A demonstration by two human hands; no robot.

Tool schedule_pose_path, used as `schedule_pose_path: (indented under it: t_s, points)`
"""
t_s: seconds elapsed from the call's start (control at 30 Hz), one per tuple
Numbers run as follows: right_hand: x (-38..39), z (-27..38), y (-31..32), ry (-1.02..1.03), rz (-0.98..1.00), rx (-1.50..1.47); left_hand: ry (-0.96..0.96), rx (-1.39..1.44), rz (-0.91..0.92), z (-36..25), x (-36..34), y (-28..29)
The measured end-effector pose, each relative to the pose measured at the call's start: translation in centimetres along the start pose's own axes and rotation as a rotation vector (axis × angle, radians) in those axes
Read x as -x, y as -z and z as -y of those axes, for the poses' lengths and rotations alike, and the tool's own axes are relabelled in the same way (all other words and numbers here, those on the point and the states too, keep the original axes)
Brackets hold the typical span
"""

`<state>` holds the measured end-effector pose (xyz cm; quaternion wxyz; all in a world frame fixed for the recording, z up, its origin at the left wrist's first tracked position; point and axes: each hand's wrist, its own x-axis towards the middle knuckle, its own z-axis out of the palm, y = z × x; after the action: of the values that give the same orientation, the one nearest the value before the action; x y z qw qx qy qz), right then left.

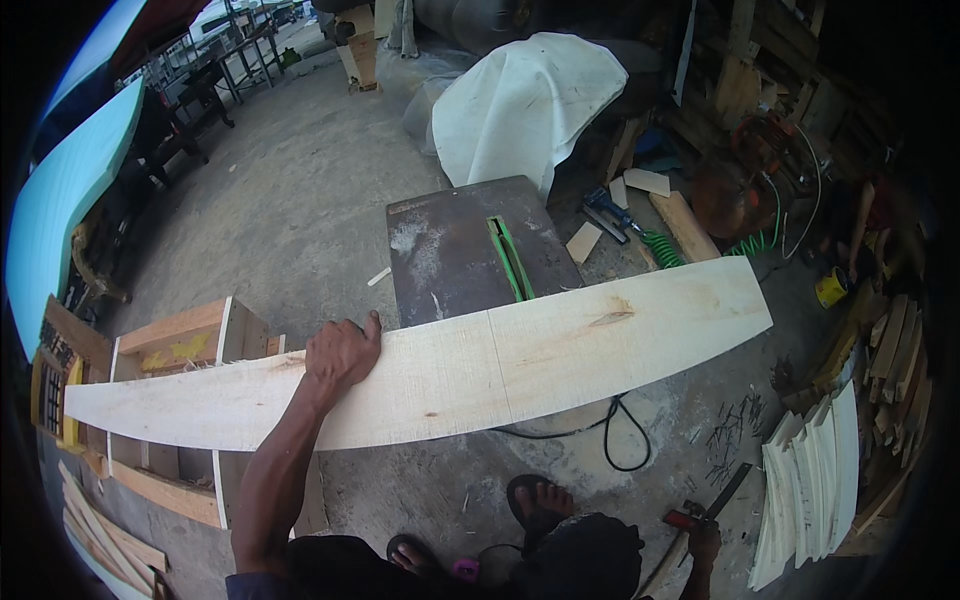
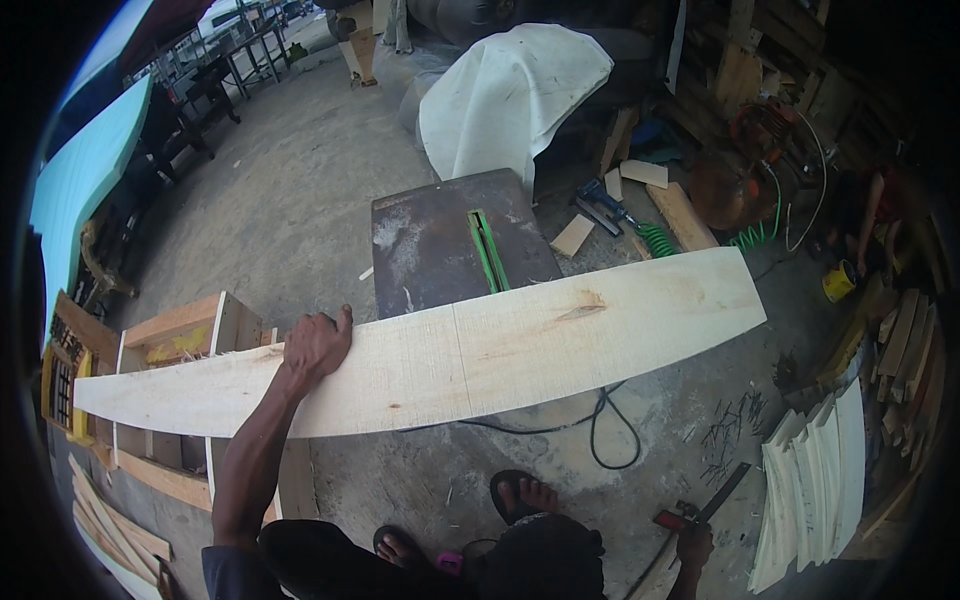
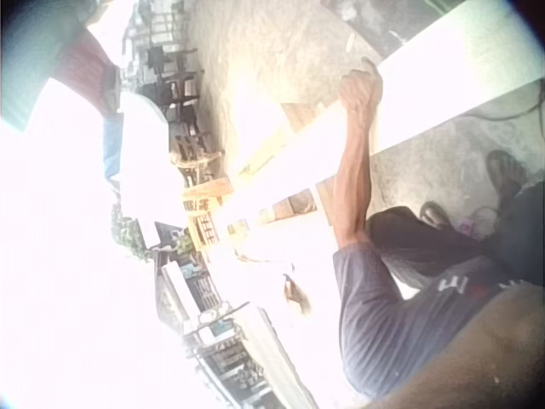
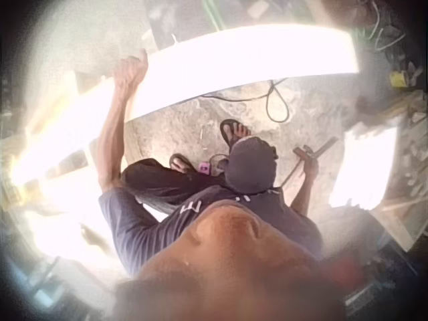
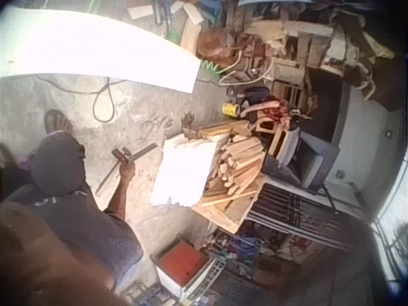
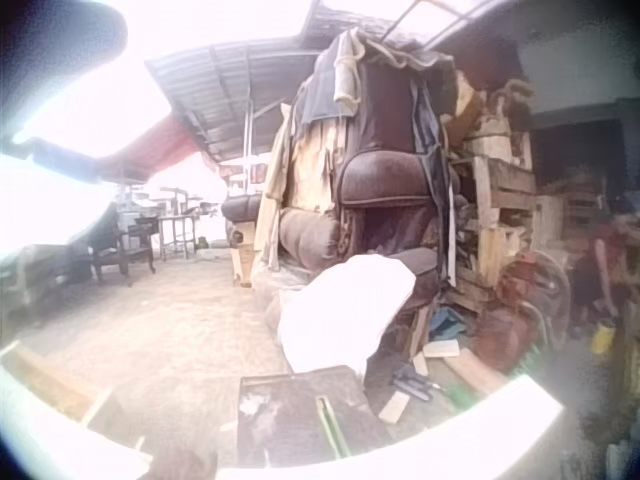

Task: The person measures a long plank with a tape measure and marks it with a pencil, then uses a table saw to cut the plank into smaller pieces. The person stacks the cut pieces and places them on a wooden frame.

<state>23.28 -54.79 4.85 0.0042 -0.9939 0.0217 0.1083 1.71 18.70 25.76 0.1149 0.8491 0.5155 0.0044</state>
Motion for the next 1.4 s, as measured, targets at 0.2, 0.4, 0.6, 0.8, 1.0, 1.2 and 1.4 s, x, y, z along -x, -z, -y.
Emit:
schedule_pose_path:
  t_s: [0.2, 0.4, 0.6, 0.8, 1.0, 1.2, 1.4]
  points:
    - [0.2, 28.3, 21.7, 0.535, -0.654, -0.622, 0.059, -0.019, 0.022, 0.6, 0.2, 0.1]
    - [-3.6, 46.3, 25.3, 1.301, -0.532, -0.310, 0.008, 0.029, 0.042, -1.8, 0.6, 0.5]
    - [-9.0, 50.0, 22.0, 1.236, -0.209, -0.111, -0.004, 0.088, 0.028, -2.7, 0.0, -1.6]
    - [-13.9, 50.9, 18.9, 1.224, -0.114, -0.091, -0.038, 0.095, 0.066, -5.3, -0.8, -4.2]
    - [-16.3, 50.1, 20.0, 1.228, -0.096, -0.086, -0.073, 0.174, 0.008, -6.5, -0.2, -4.9]
    - [-16.6, 51.6, 19.5, 1.214, 0.023, -0.113, -0.056, -0.024, -0.081, -3.8, -0.9, -5.3]
    - [-15.9, 52.0, 19.4, 1.203, 0.056, -0.118, 0.097, -0.008, 0.023, -2.9, -1.5, -4.4]
